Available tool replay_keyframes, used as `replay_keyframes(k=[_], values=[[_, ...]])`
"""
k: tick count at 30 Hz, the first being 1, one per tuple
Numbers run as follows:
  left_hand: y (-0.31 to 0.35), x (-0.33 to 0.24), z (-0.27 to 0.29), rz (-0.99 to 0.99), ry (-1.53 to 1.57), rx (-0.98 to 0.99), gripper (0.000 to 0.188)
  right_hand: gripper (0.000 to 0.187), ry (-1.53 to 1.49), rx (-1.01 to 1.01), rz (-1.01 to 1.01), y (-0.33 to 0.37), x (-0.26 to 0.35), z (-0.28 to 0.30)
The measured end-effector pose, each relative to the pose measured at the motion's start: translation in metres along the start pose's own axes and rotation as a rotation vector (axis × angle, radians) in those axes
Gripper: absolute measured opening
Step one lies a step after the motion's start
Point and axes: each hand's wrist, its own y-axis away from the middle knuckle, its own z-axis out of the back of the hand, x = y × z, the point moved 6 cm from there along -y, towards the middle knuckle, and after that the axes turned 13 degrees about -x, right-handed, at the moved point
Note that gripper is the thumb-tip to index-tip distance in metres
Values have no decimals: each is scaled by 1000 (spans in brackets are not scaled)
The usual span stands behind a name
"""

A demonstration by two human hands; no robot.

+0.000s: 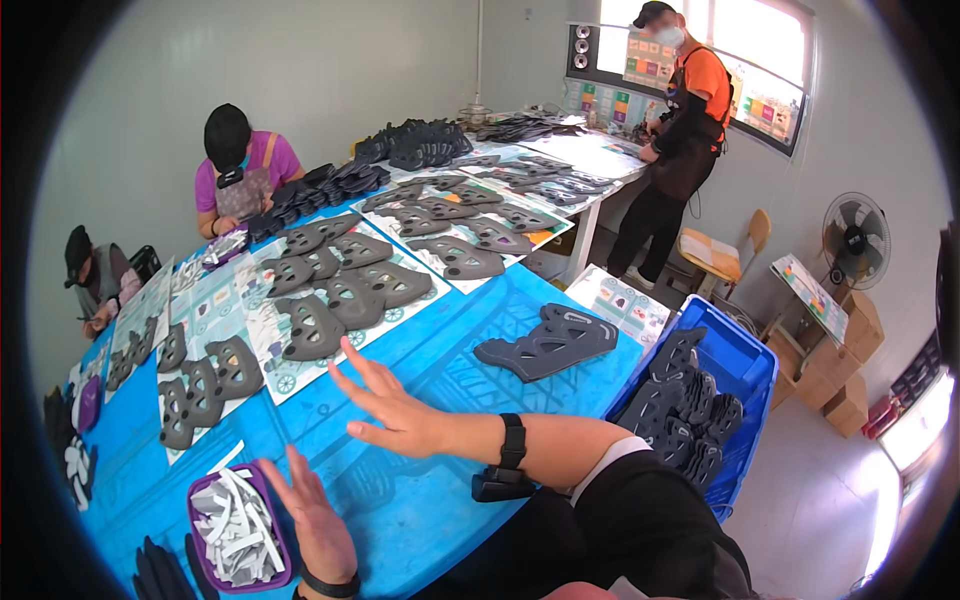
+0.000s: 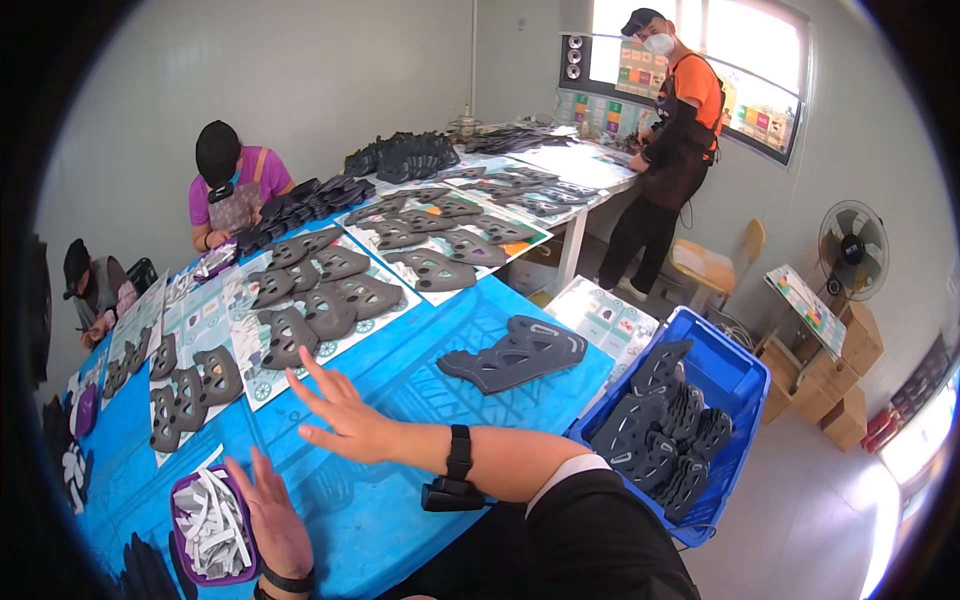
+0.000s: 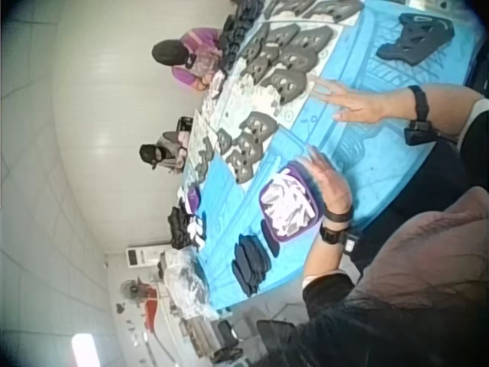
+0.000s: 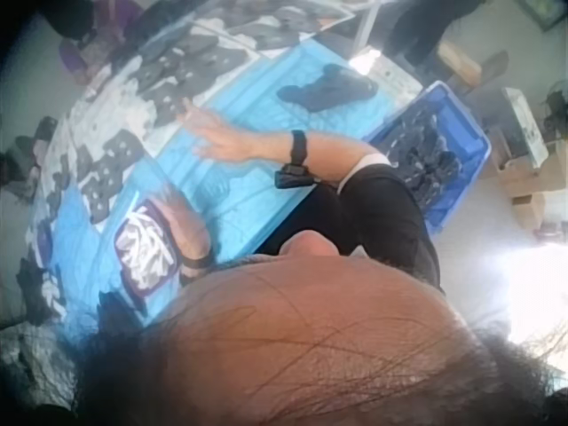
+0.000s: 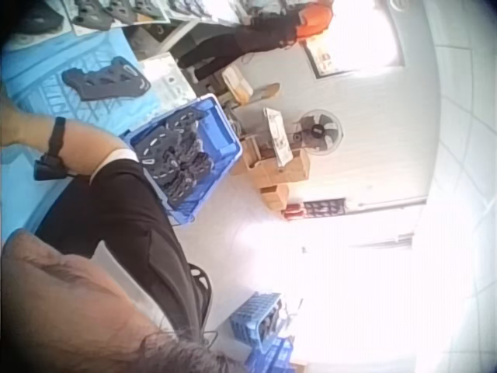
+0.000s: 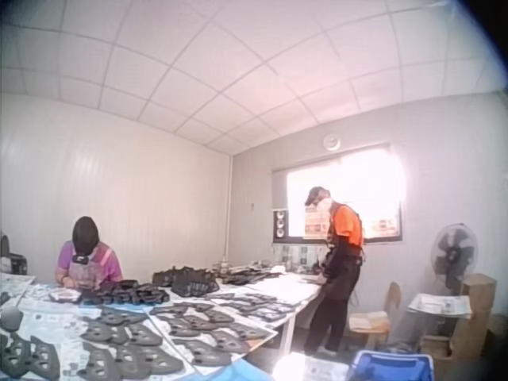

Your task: The recorder is inspecting and organizing shoe upper components and showing instruction sheets.

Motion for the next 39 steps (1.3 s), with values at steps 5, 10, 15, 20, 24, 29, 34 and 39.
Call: replay_keyframes(k=[5,10,15,20,24,29,34,39], values=[[-1,3,1,34,-13,53,62,67,-55,-20,39,0,-2,-1],[-2,4,-2,93,152,43,58,66,-136,102,-56,0,-2,-5],[-2,-3,-4,102,250,-79,57,62,-508,-17,-96,-2,8,-9],[2,15,-7,240,8,206,37,23,-1280,319,-501,4,-4,1],[17,31,-11,520,-120,228,12,24,-443,450,-235,6,-10,-16],[13,33,-11,427,-181,312,19,21,-349,348,-110,12,0,-23],[12,33,-5,358,-248,324,29,19,-55,373,126,20,6,-34],[11,30,-3,399,-207,329,35,18,23,372,294,25,8,-35]])
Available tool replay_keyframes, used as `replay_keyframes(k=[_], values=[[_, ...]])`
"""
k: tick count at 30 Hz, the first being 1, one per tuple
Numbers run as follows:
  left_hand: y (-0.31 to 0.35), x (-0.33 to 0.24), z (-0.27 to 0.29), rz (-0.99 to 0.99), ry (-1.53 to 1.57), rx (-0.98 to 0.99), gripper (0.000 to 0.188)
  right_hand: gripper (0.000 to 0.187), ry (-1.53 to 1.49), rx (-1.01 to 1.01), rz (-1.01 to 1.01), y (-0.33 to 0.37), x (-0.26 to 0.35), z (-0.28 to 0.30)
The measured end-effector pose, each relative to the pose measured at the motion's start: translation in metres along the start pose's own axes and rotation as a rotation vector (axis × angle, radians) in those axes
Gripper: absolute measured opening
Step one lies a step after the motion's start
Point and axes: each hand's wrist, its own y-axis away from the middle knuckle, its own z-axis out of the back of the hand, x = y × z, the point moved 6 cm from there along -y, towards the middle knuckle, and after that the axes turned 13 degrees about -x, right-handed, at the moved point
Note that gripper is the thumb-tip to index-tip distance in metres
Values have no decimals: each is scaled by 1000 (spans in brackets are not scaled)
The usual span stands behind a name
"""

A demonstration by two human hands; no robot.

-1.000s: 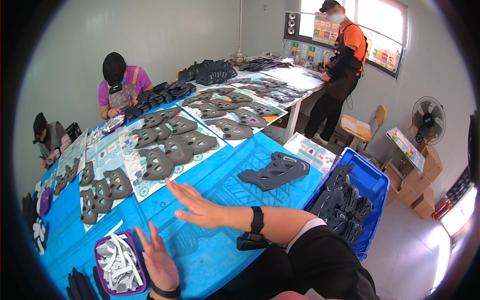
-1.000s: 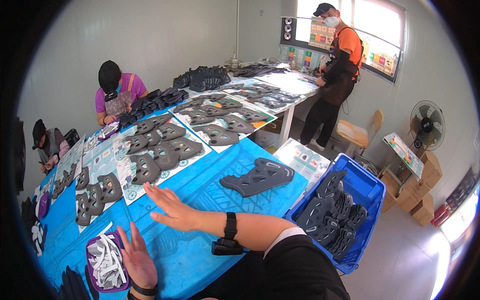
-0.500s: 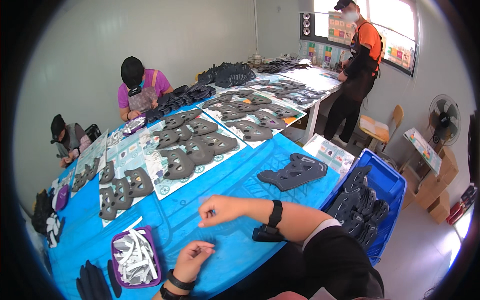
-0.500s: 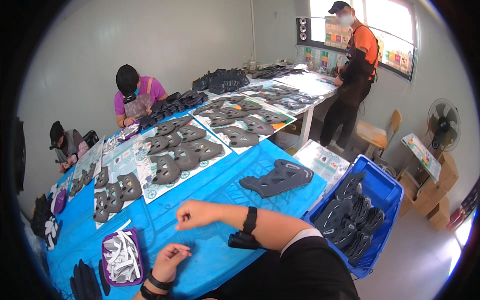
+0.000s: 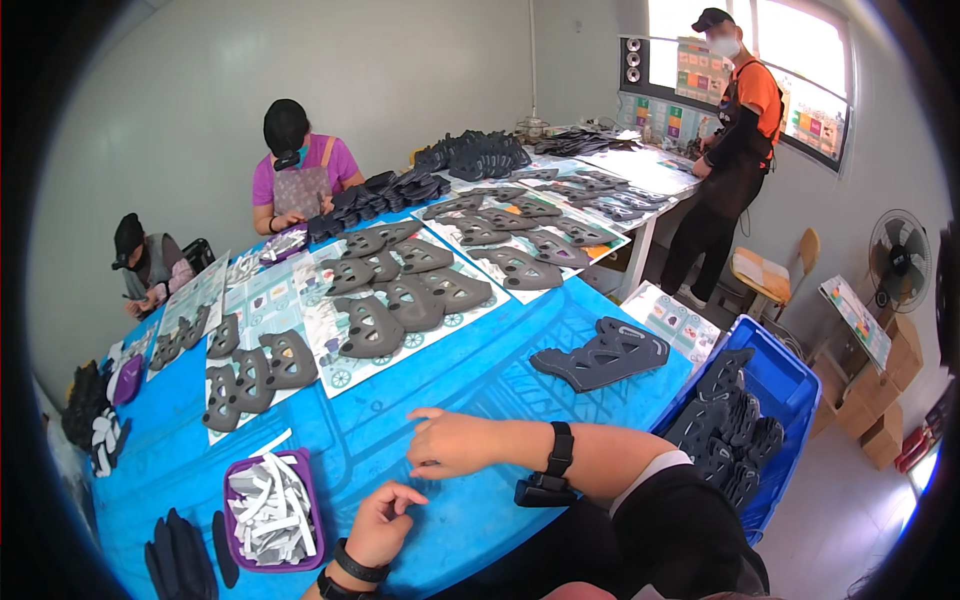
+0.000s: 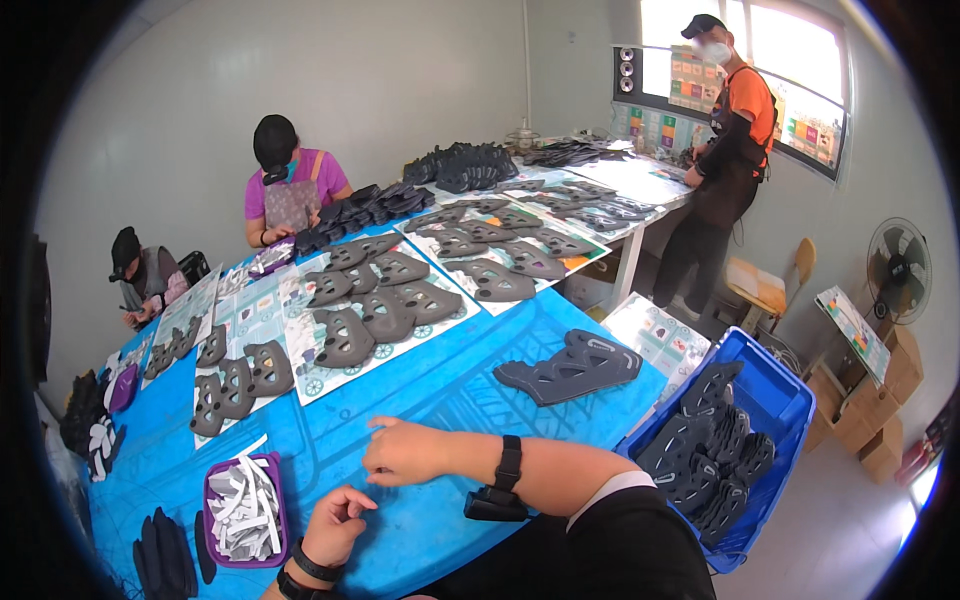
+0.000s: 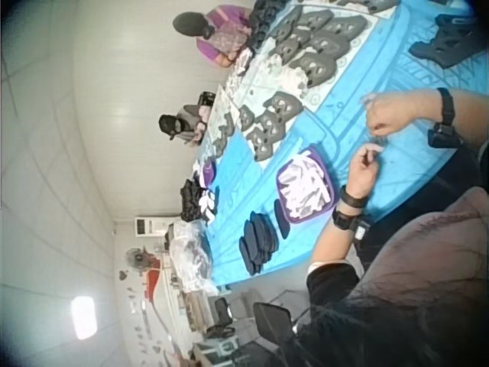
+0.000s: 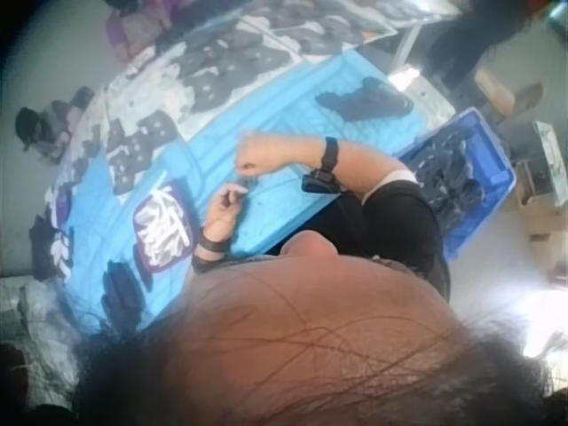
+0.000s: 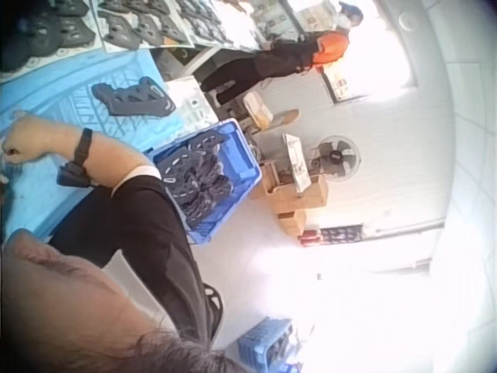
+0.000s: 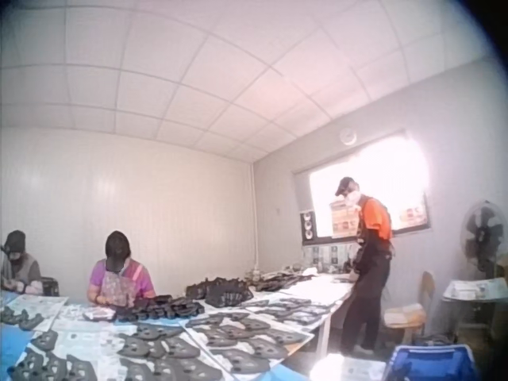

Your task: The recorder is inspecting and organizing shoe upper components and showing instruction sheets.

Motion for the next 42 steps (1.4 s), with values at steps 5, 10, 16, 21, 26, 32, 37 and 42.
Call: replay_keyframes(k=[5,10,16,21,26,32,37,42], values=[[-2,2,1,-24,-19,-1,34,16,-77,56,-13,3,-4,-7],[-1,-1,-1,52,38,-17,31,17,-120,76,-44,3,-4,-4],[0,-3,0,30,39,-19,29,15,-98,58,15,2,-1,-6],[1,1,4,56,190,-99,25,27,105,39,-25,2,-1,-1],[6,-39,22,-353,-97,-531,55,63,183,-298,-181,-10,1,40],[0,-27,18,-321,442,-338,76,65,-519,-370,-291,-8,-9,30],[1,-20,-11,-329,198,20,73,65,-170,193,-140,-9,0,0],[-3,-27,9,-278,317,-214,65,58,-97,-788,-335,8,-33,60]])
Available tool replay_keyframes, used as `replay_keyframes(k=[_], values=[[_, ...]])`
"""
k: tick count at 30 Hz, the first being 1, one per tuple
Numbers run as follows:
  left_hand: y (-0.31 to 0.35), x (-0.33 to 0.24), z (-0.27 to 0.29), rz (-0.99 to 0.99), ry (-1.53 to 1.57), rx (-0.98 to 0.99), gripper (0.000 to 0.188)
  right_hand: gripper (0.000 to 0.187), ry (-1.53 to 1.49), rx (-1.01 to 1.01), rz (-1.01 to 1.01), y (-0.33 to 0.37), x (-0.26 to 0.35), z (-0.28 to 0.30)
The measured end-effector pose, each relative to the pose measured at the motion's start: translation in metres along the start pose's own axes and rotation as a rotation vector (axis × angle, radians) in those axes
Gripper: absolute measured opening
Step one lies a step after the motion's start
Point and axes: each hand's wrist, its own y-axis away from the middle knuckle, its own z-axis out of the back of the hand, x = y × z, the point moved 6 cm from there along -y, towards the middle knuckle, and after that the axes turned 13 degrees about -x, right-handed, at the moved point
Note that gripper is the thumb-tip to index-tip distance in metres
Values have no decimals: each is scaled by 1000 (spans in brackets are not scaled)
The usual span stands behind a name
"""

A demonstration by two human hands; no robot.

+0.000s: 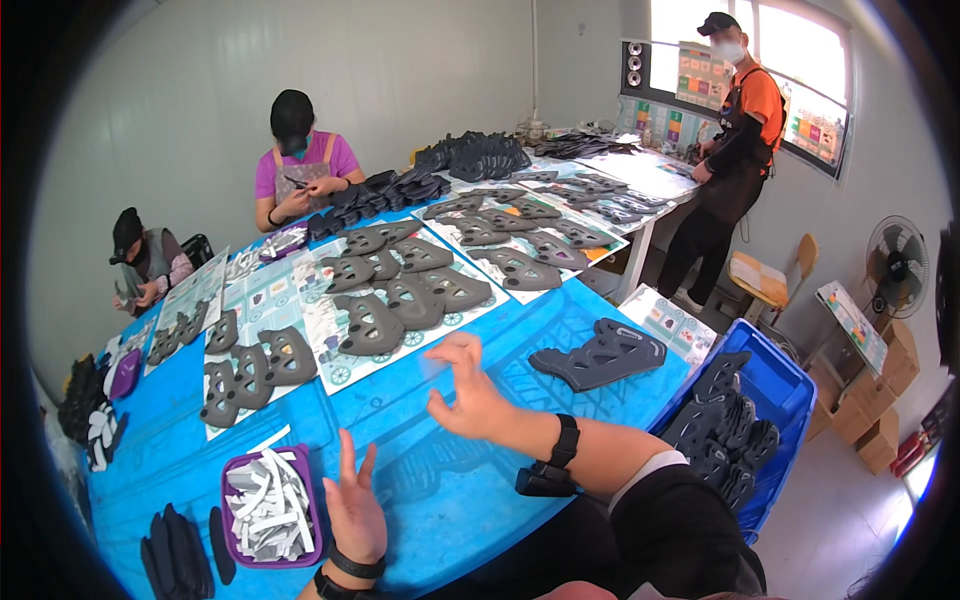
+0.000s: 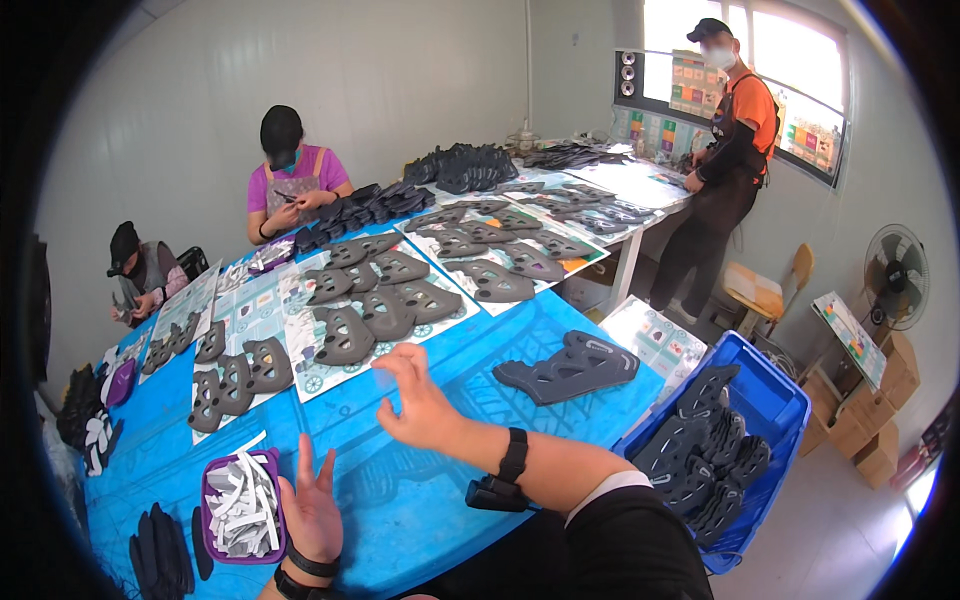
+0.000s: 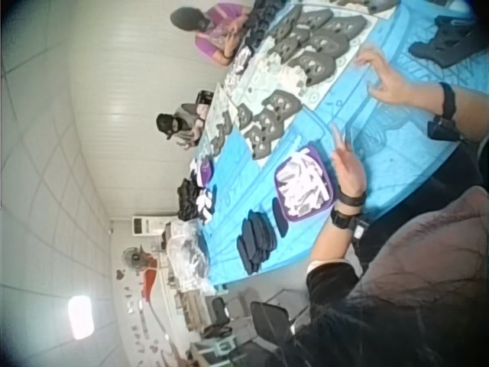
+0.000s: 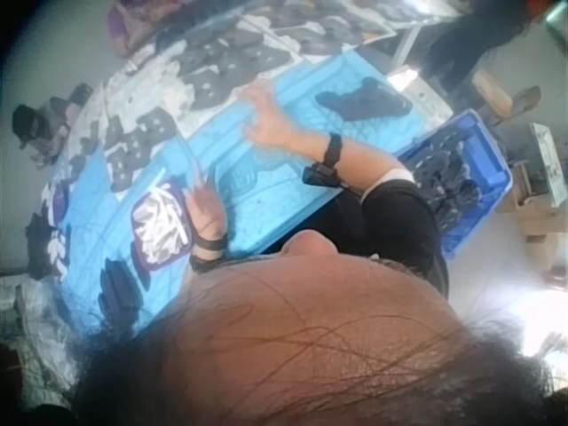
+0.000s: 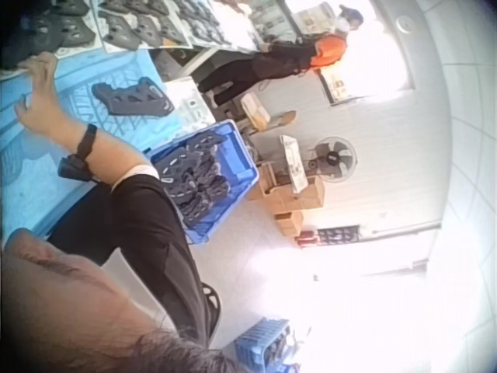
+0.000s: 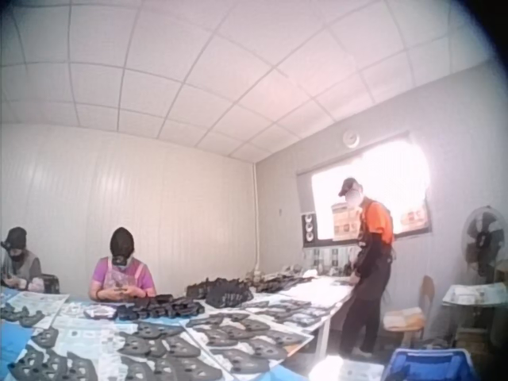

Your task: The recorder is inspecting and organizing shoe upper components and showing instruction sheets.

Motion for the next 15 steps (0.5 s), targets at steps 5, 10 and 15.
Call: replay_keyframes(k=[5,10,15], values=[[-1,0,0,-14,6,-28,62,75,191,94,-4,-8,12,-1],[-2,-1,0,-34,4,-27,61,90,271,177,56,-9,21,-4],[-5,5,3,6,0,-20,61,87,459,474,47,9,5,-23]])
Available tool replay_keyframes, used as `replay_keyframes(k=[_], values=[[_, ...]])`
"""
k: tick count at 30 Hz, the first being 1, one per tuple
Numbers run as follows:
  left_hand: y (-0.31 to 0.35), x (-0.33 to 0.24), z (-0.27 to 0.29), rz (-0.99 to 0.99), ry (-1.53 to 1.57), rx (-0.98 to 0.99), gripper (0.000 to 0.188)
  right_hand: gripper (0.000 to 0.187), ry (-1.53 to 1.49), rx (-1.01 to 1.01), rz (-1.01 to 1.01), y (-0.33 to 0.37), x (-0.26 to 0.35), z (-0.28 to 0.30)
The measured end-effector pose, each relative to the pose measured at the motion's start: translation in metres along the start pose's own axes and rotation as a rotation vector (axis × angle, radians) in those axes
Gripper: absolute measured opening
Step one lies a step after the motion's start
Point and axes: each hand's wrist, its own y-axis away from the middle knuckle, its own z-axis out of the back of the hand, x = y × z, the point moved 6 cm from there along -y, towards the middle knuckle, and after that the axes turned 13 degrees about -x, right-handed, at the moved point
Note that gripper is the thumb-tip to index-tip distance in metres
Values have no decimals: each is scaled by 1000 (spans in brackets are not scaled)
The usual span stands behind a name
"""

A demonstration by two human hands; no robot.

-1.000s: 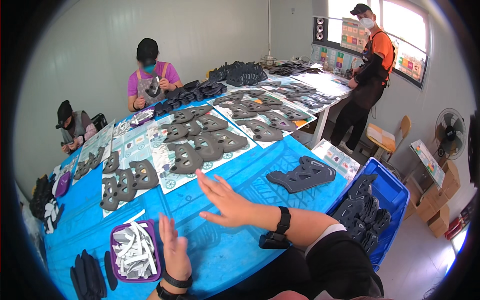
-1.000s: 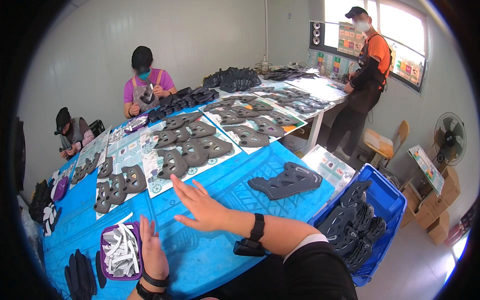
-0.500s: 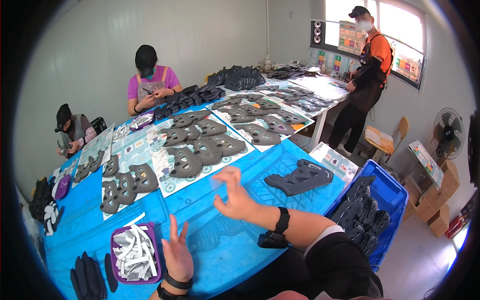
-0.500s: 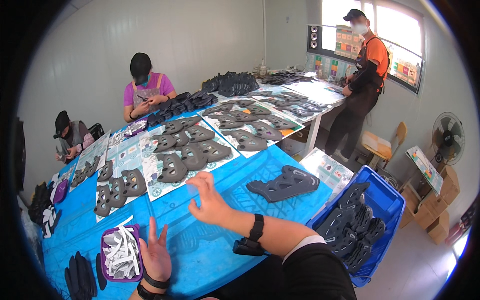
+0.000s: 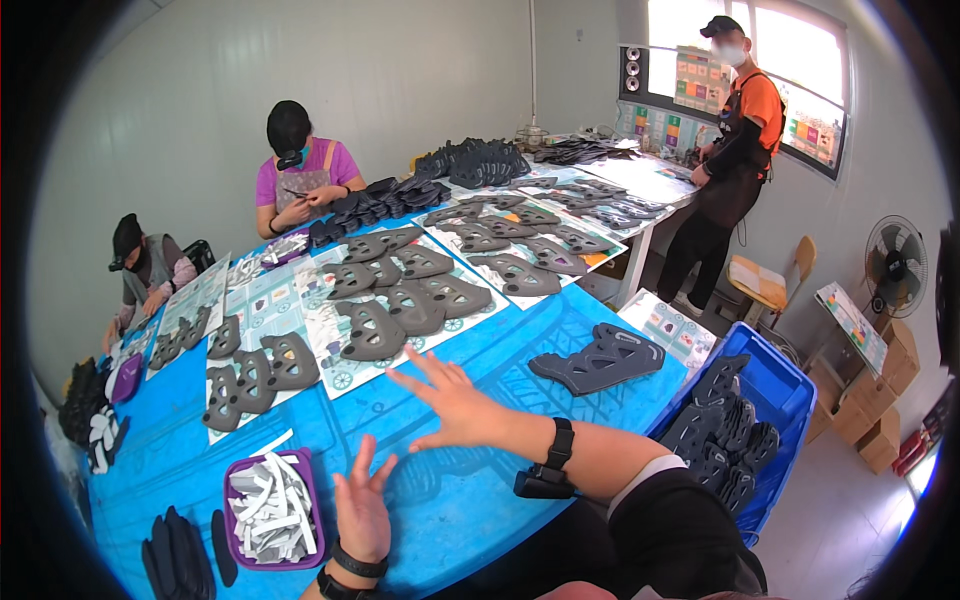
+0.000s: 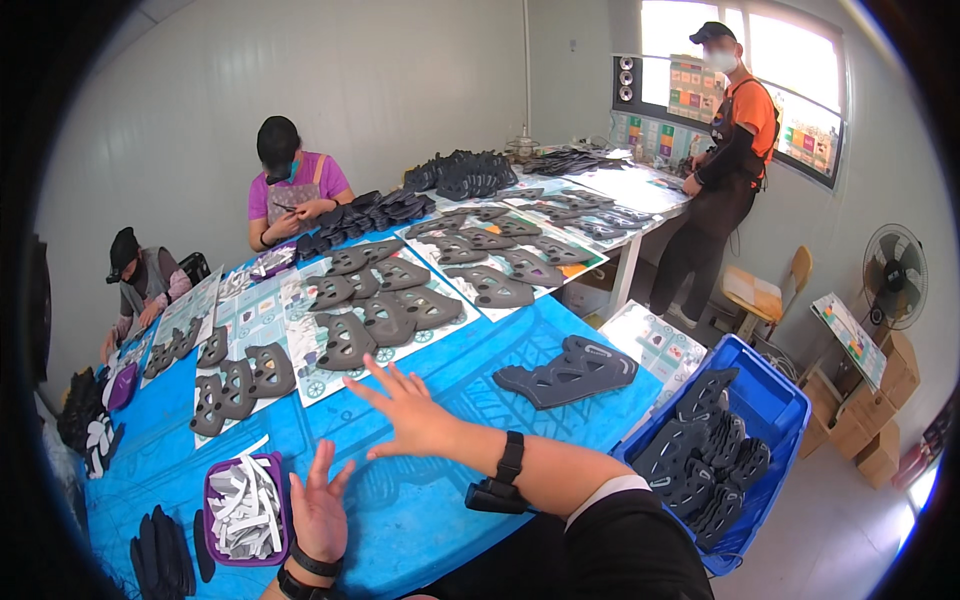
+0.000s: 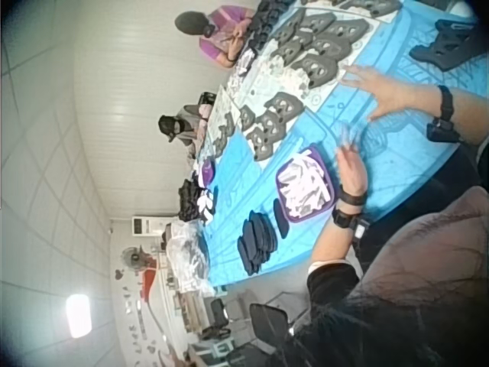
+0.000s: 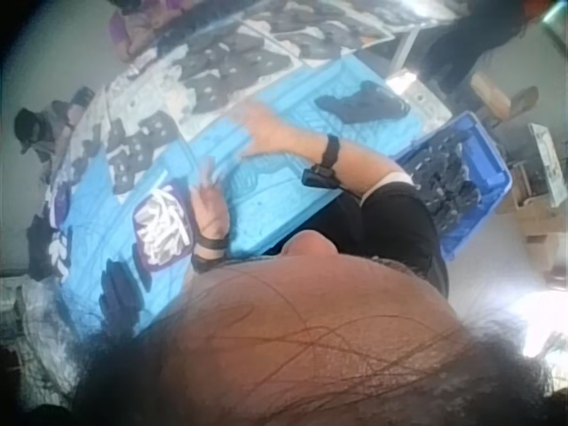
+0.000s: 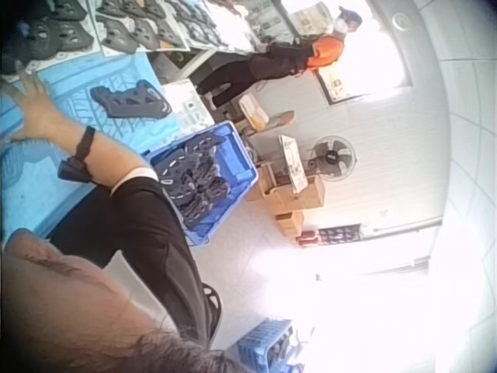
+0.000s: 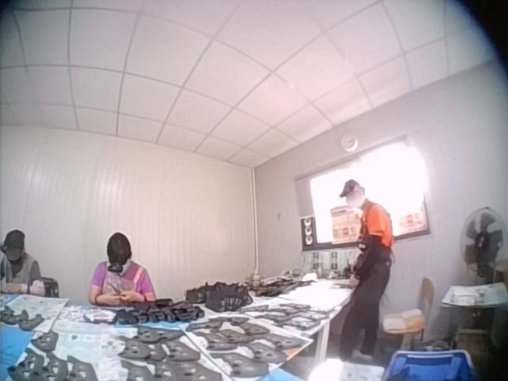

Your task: The recorder is inspecting and organizing shoe upper components and showing instruction sheets.

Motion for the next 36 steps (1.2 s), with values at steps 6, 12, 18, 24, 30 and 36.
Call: replay_keyframes(k=[6,12,18,24,30,36], values=[[4,15,-2,196,49,275,60,78,72,86,170,7,-7,-24],[0,-6,4,-66,-108,-39,63,68,-301,-57,31,0,-2,-4],[-1,0,4,-15,-192,-12,65,66,-632,-48,45,-1,3,0],[5,0,-7,81,-27,109,66,58,-1025,283,-13,10,23,-16],[3,3,-4,48,-116,42,63,11,-1672,79,-300,1,-10,-15],[2,3,-4,29,-74,51,61,12,-1835,38,-332,-12,-21,11]])
